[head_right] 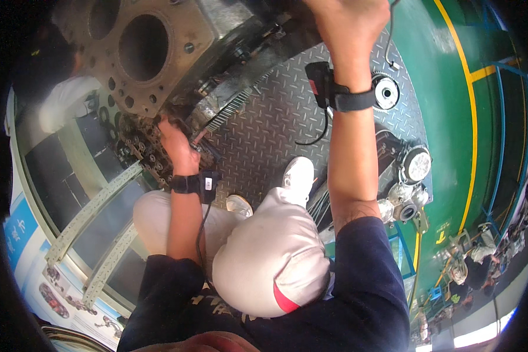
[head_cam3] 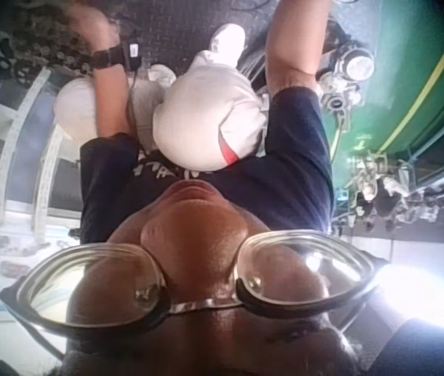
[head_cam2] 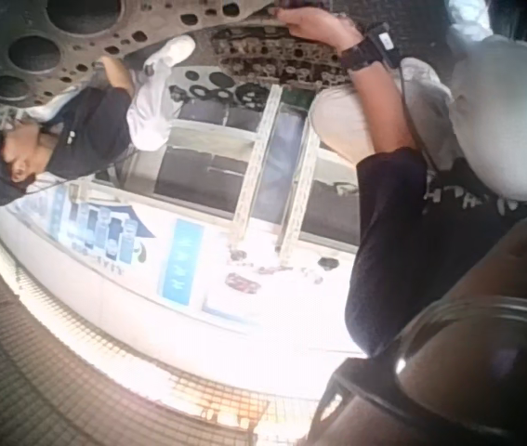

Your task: The person unscrews bolts from an engine block using a wrench, removes the timing cover, and extracts internal gears and components by hand while kneeling on a metal platform.

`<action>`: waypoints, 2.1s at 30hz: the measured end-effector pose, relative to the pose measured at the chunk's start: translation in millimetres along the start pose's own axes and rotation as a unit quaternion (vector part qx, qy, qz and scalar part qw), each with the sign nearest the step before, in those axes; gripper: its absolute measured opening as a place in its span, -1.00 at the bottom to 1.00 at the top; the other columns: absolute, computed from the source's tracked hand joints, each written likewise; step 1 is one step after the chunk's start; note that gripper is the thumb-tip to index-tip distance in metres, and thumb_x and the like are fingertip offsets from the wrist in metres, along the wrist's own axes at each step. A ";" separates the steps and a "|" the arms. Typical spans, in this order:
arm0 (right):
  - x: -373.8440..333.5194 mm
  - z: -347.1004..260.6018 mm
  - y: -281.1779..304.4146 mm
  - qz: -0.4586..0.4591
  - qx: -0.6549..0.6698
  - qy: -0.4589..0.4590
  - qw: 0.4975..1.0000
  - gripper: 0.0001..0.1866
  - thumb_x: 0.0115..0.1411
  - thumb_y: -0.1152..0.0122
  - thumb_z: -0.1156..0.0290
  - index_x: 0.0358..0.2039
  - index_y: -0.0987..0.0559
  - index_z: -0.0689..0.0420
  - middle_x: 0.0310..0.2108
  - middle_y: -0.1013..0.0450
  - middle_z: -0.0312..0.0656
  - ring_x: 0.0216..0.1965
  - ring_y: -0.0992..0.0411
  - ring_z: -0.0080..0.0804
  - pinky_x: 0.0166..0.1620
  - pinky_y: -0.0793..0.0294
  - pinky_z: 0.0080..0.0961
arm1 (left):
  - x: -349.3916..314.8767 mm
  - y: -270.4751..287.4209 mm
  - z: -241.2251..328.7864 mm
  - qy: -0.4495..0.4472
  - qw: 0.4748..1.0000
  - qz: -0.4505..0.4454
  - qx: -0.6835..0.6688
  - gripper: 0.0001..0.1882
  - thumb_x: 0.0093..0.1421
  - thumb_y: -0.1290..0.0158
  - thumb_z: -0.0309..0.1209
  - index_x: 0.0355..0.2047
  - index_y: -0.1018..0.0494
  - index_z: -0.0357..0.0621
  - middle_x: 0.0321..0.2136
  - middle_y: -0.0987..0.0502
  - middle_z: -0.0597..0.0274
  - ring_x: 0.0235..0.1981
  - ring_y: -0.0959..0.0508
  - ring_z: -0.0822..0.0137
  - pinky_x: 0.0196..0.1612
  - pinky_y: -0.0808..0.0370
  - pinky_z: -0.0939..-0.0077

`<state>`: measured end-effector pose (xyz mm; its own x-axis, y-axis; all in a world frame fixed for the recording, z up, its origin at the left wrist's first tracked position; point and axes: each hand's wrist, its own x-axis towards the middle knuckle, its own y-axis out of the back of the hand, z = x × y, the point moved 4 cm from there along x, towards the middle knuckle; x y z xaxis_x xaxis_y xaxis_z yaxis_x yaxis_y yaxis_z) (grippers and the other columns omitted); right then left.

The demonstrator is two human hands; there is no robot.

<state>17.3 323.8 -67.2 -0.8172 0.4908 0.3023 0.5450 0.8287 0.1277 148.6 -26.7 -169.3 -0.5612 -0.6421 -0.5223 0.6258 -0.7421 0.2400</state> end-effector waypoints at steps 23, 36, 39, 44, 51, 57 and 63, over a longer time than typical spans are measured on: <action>-36.2 6.5 37.9 0.062 -0.021 0.002 0.998 -0.59 -0.04 -0.63 0.42 -0.24 -0.67 0.40 -0.33 -0.64 -0.27 -0.36 -0.50 -0.62 -0.16 -0.49 -0.66 | 8.6 28.5 -21.1 -0.032 0.999 0.026 0.008 -0.44 0.36 0.01 -0.08 0.07 -0.47 -0.40 -0.06 -0.56 0.12 -0.13 -0.54 0.25 -0.04 -0.46 0.41; -59.7 -26.6 34.7 0.081 0.076 -0.009 0.994 -0.61 -0.09 -0.63 0.57 -0.23 -0.66 0.38 -0.33 -0.64 -0.24 -0.35 -0.51 -0.60 -0.15 -0.50 -0.64 | 1.9 56.5 -12.4 -0.004 0.999 0.030 -0.009 -0.57 0.39 0.09 -0.18 -0.04 -0.55 -0.32 -0.24 -0.61 0.15 -0.36 -0.57 0.29 -0.31 -0.52 0.34; -63.2 -40.1 25.3 0.081 0.043 0.017 0.996 -0.61 -0.09 -0.63 0.57 -0.23 -0.66 0.37 -0.32 -0.63 -0.24 -0.34 -0.50 -0.58 -0.11 -0.49 -0.63 | 4.6 57.9 -15.2 0.021 0.998 0.055 -0.009 -0.56 0.37 0.06 -0.16 -0.06 -0.55 -0.32 -0.27 -0.59 0.23 -0.29 -0.54 0.36 -0.18 -0.48 0.45; -69.2 -11.1 35.5 0.098 -0.019 -0.014 0.995 -0.61 -0.05 -0.59 0.58 -0.19 -0.66 0.38 -0.26 -0.62 -0.23 -0.29 -0.49 -0.56 -0.06 -0.49 -0.61 | 7.6 48.1 -15.5 -0.018 0.999 0.051 0.002 -0.57 0.34 0.01 -0.13 -0.11 -0.56 -0.30 -0.34 -0.51 0.35 -0.35 -0.43 0.43 -0.24 -0.40 0.50; -77.7 30.7 42.0 0.120 0.036 -0.069 0.990 -0.68 0.04 -0.48 0.66 -0.16 -0.65 0.42 -0.25 -0.63 -0.20 -0.28 -0.52 -0.55 -0.06 -0.51 -0.59 | 10.8 27.5 14.8 -0.067 0.988 0.024 0.136 -0.54 0.35 -0.03 -0.13 -0.26 -0.56 -0.41 -0.42 -0.52 0.29 -0.39 -0.44 0.38 -0.26 -0.37 0.43; -84.1 38.9 49.4 0.145 0.059 -0.090 0.984 -0.72 0.04 -0.46 0.69 -0.19 -0.65 0.42 -0.28 -0.64 -0.18 -0.32 -0.54 -0.54 -0.11 -0.53 -0.60 | 2.9 23.7 19.4 -0.144 0.972 0.032 0.185 -0.39 0.42 0.02 -0.02 -0.33 -0.50 -0.52 -0.55 -0.52 0.07 -0.46 -0.37 0.28 -0.27 -0.38 0.25; -80.3 37.7 46.5 0.142 0.076 -0.079 0.984 -0.74 0.03 -0.48 0.67 -0.23 -0.66 0.42 -0.31 -0.64 -0.19 -0.34 -0.54 -0.56 -0.13 -0.53 -0.62 | -3.1 16.6 36.4 -0.150 0.970 0.037 0.189 -0.50 0.36 -0.04 -0.11 -0.30 -0.52 -0.47 -0.45 -0.50 0.24 -0.38 -0.43 0.39 -0.21 -0.42 0.36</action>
<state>101.2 333.1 -121.1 -0.6616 0.7340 0.1534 0.7309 0.6770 -0.0871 141.0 -44.0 -133.9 -0.6904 -0.6808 -0.2447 0.4581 -0.6732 0.5805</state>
